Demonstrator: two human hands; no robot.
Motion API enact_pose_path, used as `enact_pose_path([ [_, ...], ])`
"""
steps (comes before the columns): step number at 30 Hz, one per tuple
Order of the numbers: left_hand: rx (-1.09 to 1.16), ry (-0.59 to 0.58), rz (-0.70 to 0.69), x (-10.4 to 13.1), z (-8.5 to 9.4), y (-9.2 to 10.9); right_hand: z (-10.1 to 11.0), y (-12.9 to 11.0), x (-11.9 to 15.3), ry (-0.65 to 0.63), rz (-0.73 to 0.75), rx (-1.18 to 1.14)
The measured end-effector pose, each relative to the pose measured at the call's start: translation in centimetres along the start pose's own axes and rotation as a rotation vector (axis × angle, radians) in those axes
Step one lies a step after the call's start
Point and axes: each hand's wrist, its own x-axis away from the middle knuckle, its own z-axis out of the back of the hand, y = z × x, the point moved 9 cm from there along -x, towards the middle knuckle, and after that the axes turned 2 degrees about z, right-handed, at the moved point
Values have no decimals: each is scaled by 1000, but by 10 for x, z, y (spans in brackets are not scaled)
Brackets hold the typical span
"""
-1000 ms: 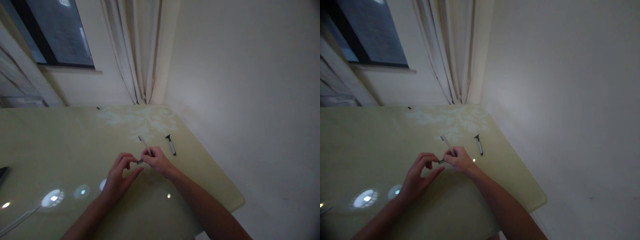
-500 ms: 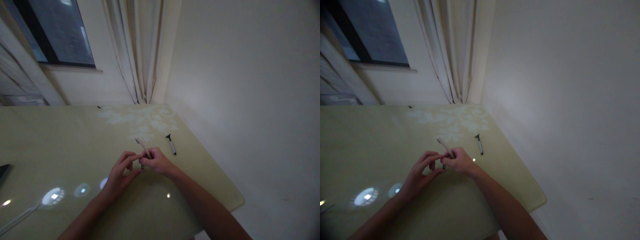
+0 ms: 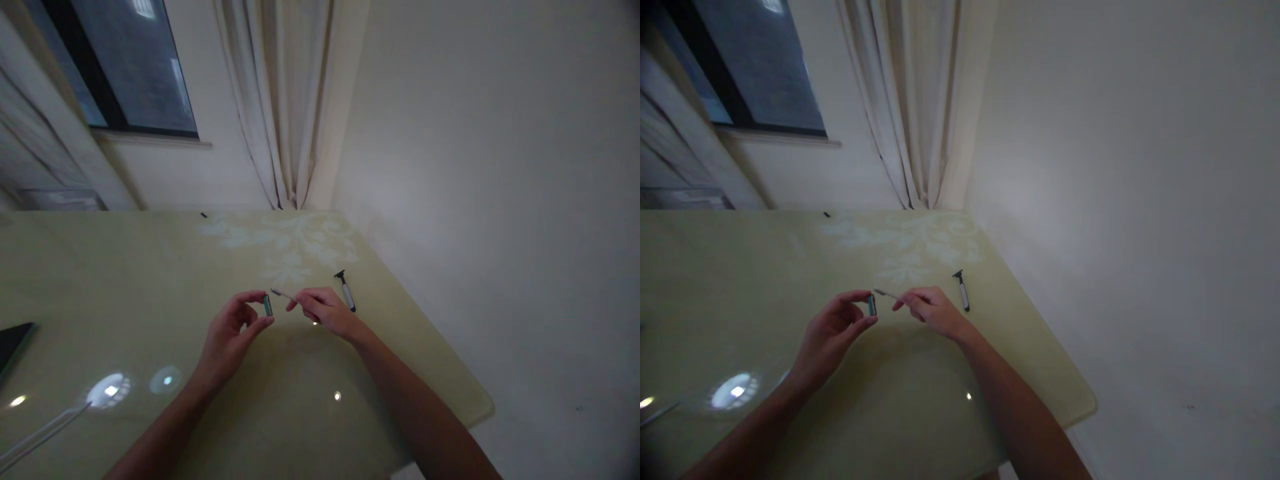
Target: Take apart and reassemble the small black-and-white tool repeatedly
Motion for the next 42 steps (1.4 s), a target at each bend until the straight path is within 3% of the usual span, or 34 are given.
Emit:
enact_pose_path([
  [19, 279, 56, 75, 3, -2, 1, -8, 2, 3, -56, -25, 6],
  [24, 249, 60, 68, 3, 0, -2, -18, 5, 4, -171, -53, -3],
  [28, 283, 75, 65, 3, 0, 0, -9, 6, 2, -101, -58, -37],
  [33, 320, 52, 75, 1, -2, 3, -20, 4, 6, -260, -79, -41],
  [37, 271, 70, 76, 2, 1, 3, -9, 3, 5, -146, -68, -20],
  [42, 297, 72, 87, 2, -1, 1, -19, 8, 7, -282, -97, -43],
])
